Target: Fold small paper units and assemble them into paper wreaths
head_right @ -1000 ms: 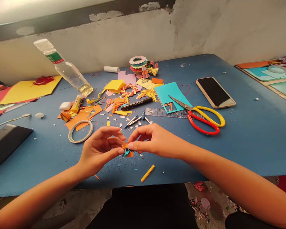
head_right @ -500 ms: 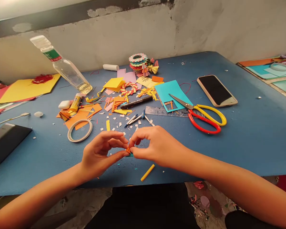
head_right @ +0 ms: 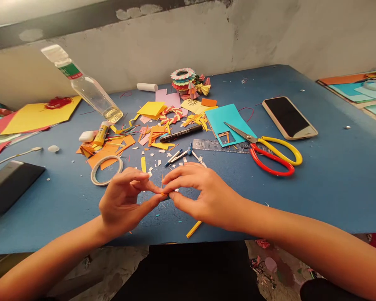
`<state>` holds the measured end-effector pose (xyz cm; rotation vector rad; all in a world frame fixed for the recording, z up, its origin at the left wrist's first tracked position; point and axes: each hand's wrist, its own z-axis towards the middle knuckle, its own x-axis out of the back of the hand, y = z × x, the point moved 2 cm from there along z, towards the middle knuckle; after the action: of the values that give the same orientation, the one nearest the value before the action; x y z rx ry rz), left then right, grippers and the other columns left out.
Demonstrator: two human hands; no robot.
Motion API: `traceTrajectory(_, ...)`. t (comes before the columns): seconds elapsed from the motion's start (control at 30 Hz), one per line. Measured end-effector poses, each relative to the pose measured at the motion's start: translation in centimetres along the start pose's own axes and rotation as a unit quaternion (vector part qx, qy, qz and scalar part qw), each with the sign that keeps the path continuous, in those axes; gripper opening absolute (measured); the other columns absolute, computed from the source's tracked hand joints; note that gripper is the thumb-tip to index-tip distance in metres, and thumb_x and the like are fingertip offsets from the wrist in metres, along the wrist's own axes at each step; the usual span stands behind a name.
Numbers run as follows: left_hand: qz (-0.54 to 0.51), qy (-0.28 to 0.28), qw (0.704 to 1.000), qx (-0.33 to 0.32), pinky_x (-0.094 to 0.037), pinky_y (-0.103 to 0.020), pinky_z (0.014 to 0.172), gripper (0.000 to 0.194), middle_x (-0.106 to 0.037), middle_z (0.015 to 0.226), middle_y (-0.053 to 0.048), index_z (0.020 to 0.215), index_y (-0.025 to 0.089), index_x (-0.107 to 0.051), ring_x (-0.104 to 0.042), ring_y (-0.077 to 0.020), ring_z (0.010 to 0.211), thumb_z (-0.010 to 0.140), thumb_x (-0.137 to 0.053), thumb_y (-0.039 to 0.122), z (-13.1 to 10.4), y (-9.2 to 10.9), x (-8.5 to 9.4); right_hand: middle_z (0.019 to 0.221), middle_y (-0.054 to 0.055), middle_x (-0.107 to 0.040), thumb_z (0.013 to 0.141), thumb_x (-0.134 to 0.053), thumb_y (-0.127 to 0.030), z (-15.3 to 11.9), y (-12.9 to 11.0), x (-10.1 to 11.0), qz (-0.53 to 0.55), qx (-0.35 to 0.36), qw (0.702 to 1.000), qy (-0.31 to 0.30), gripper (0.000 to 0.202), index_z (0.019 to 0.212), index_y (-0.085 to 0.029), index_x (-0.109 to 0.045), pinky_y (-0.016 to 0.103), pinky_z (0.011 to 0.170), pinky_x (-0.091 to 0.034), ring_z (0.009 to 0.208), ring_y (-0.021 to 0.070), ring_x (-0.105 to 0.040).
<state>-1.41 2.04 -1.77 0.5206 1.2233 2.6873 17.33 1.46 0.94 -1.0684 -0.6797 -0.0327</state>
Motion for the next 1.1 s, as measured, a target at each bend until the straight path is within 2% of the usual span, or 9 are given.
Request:
traceTrajectory(0.07, -0.001, 0.004, 1.000, -0.006, -0.060, -0.021, 0.070, 0.063, -0.053, 0.096, 0.000, 0.123, 0.023, -0.049, -0.066, -0.0086, 0.076, 0.070, -0.069, -0.004, 0.2, 0.0, 0.1, 0.102, 0.002, -0.070, 0.081, -0.061, -0.013, 0.0, -0.2, 0.1, -0.009, 0.021, 1.000, -0.008, 0.021, 0.094, -0.027, -0.072, 0.041, 0.100, -0.043, 0.100, 0.0183, -0.062)
traceTrajectory(0.17, -0.008, 0.029, 0.999, -0.031, -0.061, -0.022, 0.072, 0.058, -0.053, 0.095, 0.001, 0.120, 0.023, -0.051, -0.067, -0.0091, 0.077, 0.071, -0.069, -0.004, 0.7, -0.2, 0.4, 0.115, 0.005, -0.066, 0.081, -0.062, -0.016, -0.2, -0.1, 0.1, -0.006, 0.043, 0.999, -0.022, 0.031, 0.110, -0.027, -0.067, 0.040, 0.099, -0.045, 0.108, 0.0201, -0.059)
traceTrajectory(0.3, -0.001, 0.058, 0.995, -0.087, -0.062, -0.025, 0.072, 0.056, -0.056, 0.098, 0.000, 0.116, 0.023, -0.055, -0.069, -0.0121, 0.080, 0.070, -0.070, -0.004, 1.1, -0.4, 1.0, 0.125, 0.006, -0.060, 0.081, -0.064, -0.022, -0.4, 0.5, -0.4, 0.099, -0.035, 0.995, -0.003, 0.047, 0.127, -0.027, -0.053, 0.035, 0.091, -0.054, 0.106, 0.0183, -0.062)
traceTrajectory(0.4, 0.018, 0.043, 0.994, -0.094, -0.062, -0.028, 0.073, 0.054, -0.062, 0.096, -0.001, 0.115, 0.023, -0.056, -0.069, -0.0150, 0.084, 0.069, -0.072, -0.002, 0.8, -0.7, 1.1, 0.113, 0.004, -0.066, 0.083, -0.063, -0.026, -0.4, 0.9, -1.0, 0.165, -0.098, 0.981, -0.009, 0.041, 0.123, -0.025, -0.054, 0.030, 0.081, -0.059, 0.089, 0.0150, -0.068)
traceTrajectory(0.53, 0.028, 0.038, 0.996, -0.078, -0.060, -0.029, 0.078, 0.050, -0.069, 0.091, -0.002, 0.114, 0.021, -0.056, -0.069, -0.0152, 0.085, 0.070, -0.073, 0.001, 0.6, -0.8, 0.9, 0.104, 0.003, -0.067, 0.084, -0.061, -0.023, -0.2, 1.0, -1.1, 0.140, -0.065, 0.988, 0.005, 0.024, 0.109, -0.023, -0.061, 0.026, 0.077, -0.059, 0.086, 0.0128, -0.067)
traceTrajectory(0.73, 0.017, 0.018, 1.000, 0.010, -0.056, -0.030, 0.083, 0.053, -0.071, 0.091, -0.003, 0.117, 0.021, -0.053, -0.070, -0.0161, 0.084, 0.070, -0.074, 0.007, 0.6, -0.6, 0.7, 0.100, 0.004, -0.064, 0.082, -0.063, -0.017, -0.2, 1.3, -1.0, 0.065, 0.008, 0.996, 0.056, 0.022, 0.103, -0.021, -0.058, 0.026, 0.073, -0.057, 0.089, 0.0138, -0.063)
traceTrajectory(0.83, -0.046, -0.008, 0.993, 0.107, -0.057, -0.028, 0.081, 0.055, -0.069, 0.098, -0.004, 0.119, 0.023, -0.050, -0.068, -0.0172, 0.093, 0.071, -0.074, 0.011, 0.8, -0.6, 0.5, 0.098, 0.003, -0.063, 0.081, -0.066, -0.021, -0.2, 1.8, -1.1, 0.026, 0.011, 0.997, 0.066, 0.021, 0.100, -0.021, -0.056, 0.027, 0.071, -0.056, 0.085, 0.0140, -0.062)
traceTrajectory(0.97, -0.144, -0.015, 0.955, 0.259, -0.057, -0.024, 0.075, 0.050, -0.066, 0.101, -0.003, 0.118, 0.024, -0.047, -0.069, -0.0135, 0.085, 0.075, -0.072, 0.015, 1.0, -0.9, 0.1, 0.098, 0.003, -0.061, 0.080, -0.068, -0.026, -0.2, 2.4, -1.2, 0.041, -0.006, 0.997, 0.064, 0.023, 0.099, -0.022, -0.056, 0.027, 0.070, -0.056, 0.084, 0.0142, -0.062)
traceTrajectory(1.1, -0.203, 0.010, 0.926, 0.319, -0.056, -0.020, 0.071, 0.047, -0.065, 0.099, -0.002, 0.115, 0.021, -0.048, -0.069, -0.0101, 0.077, 0.075, -0.072, 0.014, 1.4, -1.1, 0.1, 0.101, 0.002, -0.059, 0.079, -0.069, -0.033, 0.3, 2.9, -1.2, 0.108, -0.082, 0.990, 0.031, 0.026, 0.098, -0.023, -0.056, 0.027, 0.071, -0.057, 0.082, 0.0129, -0.063)
